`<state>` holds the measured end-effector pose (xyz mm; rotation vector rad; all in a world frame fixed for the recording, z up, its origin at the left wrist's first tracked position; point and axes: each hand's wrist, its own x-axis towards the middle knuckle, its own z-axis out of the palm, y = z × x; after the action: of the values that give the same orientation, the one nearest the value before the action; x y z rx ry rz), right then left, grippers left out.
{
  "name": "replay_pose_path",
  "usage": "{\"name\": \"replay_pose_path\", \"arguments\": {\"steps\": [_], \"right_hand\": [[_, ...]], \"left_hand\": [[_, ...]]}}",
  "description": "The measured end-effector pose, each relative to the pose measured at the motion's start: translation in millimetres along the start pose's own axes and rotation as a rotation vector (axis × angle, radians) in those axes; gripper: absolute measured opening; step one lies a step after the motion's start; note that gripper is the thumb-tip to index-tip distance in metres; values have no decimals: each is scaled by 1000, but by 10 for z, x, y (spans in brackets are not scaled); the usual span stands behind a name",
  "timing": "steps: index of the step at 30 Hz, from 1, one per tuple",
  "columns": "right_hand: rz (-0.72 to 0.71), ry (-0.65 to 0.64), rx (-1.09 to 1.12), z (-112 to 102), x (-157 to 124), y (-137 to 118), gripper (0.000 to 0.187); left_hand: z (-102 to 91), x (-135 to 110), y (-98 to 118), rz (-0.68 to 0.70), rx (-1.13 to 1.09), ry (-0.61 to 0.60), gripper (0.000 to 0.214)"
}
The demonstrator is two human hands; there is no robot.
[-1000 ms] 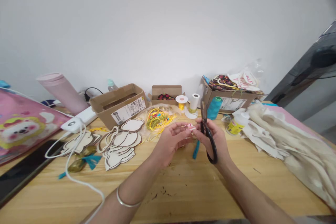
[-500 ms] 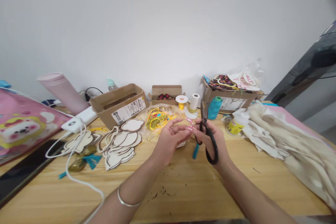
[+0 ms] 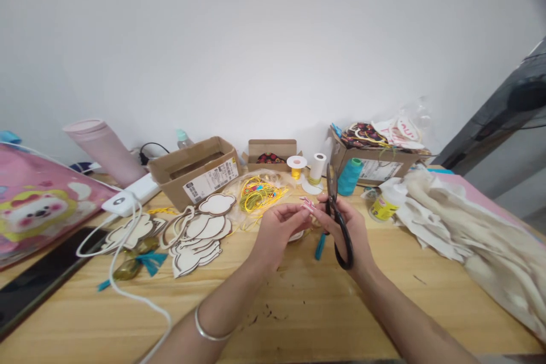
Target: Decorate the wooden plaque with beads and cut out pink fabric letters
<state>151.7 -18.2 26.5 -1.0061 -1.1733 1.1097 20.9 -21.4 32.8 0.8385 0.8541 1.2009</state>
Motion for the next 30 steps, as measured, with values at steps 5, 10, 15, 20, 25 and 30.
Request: {"name": "replay_pose_path", "arguments": {"steps": [5, 10, 15, 20, 25, 30], "right_hand": [[106, -334, -194, -117, -16, -19, 36], [170, -508, -330, -80, -67, -123, 47], [167, -520, -318, -26, -91, -189, 47], [184, -474, -241, -20, -94, -195, 42], [182, -445, -174, -15, -92, -223, 41], [176, -447, -203, -30, -80, -241, 40]], "left_hand": [[-98, 76, 106, 76, -61, 120, 16], [-183, 117, 214, 158, -80, 168, 15], [-189, 105, 258, 173, -57, 170, 16], [-189, 99, 251, 180, -14, 193, 16], [-179, 89, 233, 158, 37, 179, 16], [-156, 79, 203, 134, 68, 154, 16]]}}
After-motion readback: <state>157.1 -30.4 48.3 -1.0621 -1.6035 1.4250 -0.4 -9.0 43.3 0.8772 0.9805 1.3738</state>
